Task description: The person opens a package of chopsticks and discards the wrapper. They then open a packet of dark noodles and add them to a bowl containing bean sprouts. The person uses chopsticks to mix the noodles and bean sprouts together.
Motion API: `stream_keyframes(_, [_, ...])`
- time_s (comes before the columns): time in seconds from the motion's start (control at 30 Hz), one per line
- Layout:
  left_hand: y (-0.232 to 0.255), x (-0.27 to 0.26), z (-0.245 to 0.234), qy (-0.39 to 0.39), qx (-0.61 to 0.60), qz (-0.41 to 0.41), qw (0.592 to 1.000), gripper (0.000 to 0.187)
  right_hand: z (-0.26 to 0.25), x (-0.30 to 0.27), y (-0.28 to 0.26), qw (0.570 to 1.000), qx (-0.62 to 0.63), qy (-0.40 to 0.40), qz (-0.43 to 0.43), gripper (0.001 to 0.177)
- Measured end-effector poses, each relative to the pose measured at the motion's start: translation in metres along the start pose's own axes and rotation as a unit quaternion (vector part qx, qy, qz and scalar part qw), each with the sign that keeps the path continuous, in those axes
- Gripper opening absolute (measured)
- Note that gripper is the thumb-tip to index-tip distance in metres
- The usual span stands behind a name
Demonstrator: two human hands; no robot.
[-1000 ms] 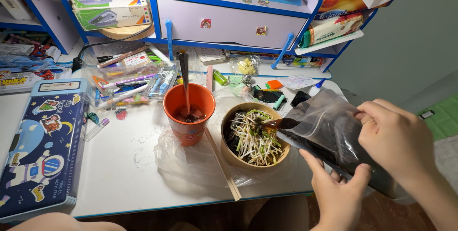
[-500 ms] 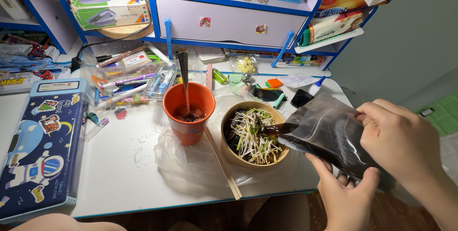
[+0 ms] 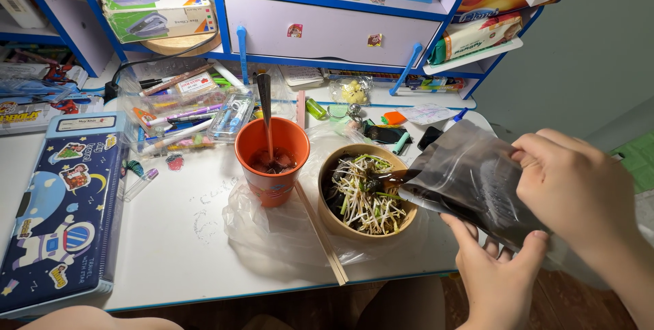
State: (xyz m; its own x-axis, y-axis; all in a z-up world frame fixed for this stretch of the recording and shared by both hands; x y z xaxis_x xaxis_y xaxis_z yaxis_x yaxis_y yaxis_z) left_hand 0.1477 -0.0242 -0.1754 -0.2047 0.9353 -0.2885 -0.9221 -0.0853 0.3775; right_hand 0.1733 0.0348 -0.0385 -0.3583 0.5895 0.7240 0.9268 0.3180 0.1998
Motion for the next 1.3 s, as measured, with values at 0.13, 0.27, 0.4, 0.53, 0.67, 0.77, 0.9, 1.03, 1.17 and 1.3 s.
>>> stream_keyframes(0.13, [0.008, 0.0, 0.005, -0.014, -0.003, 0.014, 1.0, 0.111, -0.001, 0.008, -0.004, 1.0, -0.001, -0.007, 0.007, 0.014])
stream_keyframes(0.27, [0.012, -0.001, 0.002, 0.002, 0.009, -0.002, 1.0, 0.111, -0.003, 0.012, -0.013, 0.999, 0.01, 0.022, -0.026, 0.012])
stream_keyframes(0.4, [0.015, -0.004, 0.0, 0.006, -0.006, 0.012, 1.0, 0.116, -0.002, 0.01, -0.017, 0.999, -0.008, 0.016, -0.038, 0.013])
stream_keyframes(0.53, [0.008, -0.007, -0.003, 0.013, -0.013, 0.012, 1.0, 0.119, -0.002, 0.006, -0.016, 0.999, 0.01, -0.014, -0.03, 0.013])
stream_keyframes(0.67, [-0.002, -0.01, -0.002, 0.004, -0.012, 0.0, 1.0, 0.119, -0.009, 0.002, -0.013, 0.999, -0.015, -0.019, -0.033, 0.015])
stream_keyframes(0.77, [-0.008, -0.012, 0.002, -0.004, -0.017, -0.014, 1.0, 0.118, -0.01, 0.001, -0.007, 0.999, -0.038, -0.029, -0.018, 0.015])
stream_keyframes(0.9, [-0.005, -0.011, 0.009, -0.031, -0.014, -0.008, 0.999, 0.116, -0.012, 0.007, 0.0, 0.999, -0.035, -0.007, -0.025, 0.014])
stream_keyframes(1.03, [0.006, -0.006, 0.021, -0.04, -0.029, 0.01, 0.999, 0.11, -0.013, 0.016, -0.002, 0.998, -0.057, 0.013, -0.039, 0.011])
stream_keyframes(1.17, [0.021, -0.001, 0.026, -0.062, -0.026, 0.035, 0.997, 0.095, -0.009, 0.026, -0.013, 0.996, -0.043, 0.025, -0.069, 0.007])
stream_keyframes(1.3, [0.029, -0.001, 0.023, -0.042, -0.019, 0.045, 0.998, 0.099, -0.004, 0.033, -0.025, 0.996, -0.035, 0.0, -0.081, 0.008])
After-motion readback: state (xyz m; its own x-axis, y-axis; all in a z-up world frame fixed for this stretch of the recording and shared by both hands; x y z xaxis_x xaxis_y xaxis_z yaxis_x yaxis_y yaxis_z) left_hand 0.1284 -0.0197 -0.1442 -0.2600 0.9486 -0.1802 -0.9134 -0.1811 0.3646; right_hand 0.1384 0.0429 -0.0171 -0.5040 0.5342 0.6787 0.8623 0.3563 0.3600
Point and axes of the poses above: each hand's wrist, its own x-axis towards the middle knuckle, its own z-axis out of the palm, y = z × x, the point moved 5 cm from there along x, towards the middle knuckle, and after that the axes turned 10 degrees about y, right-handed, at the moved point
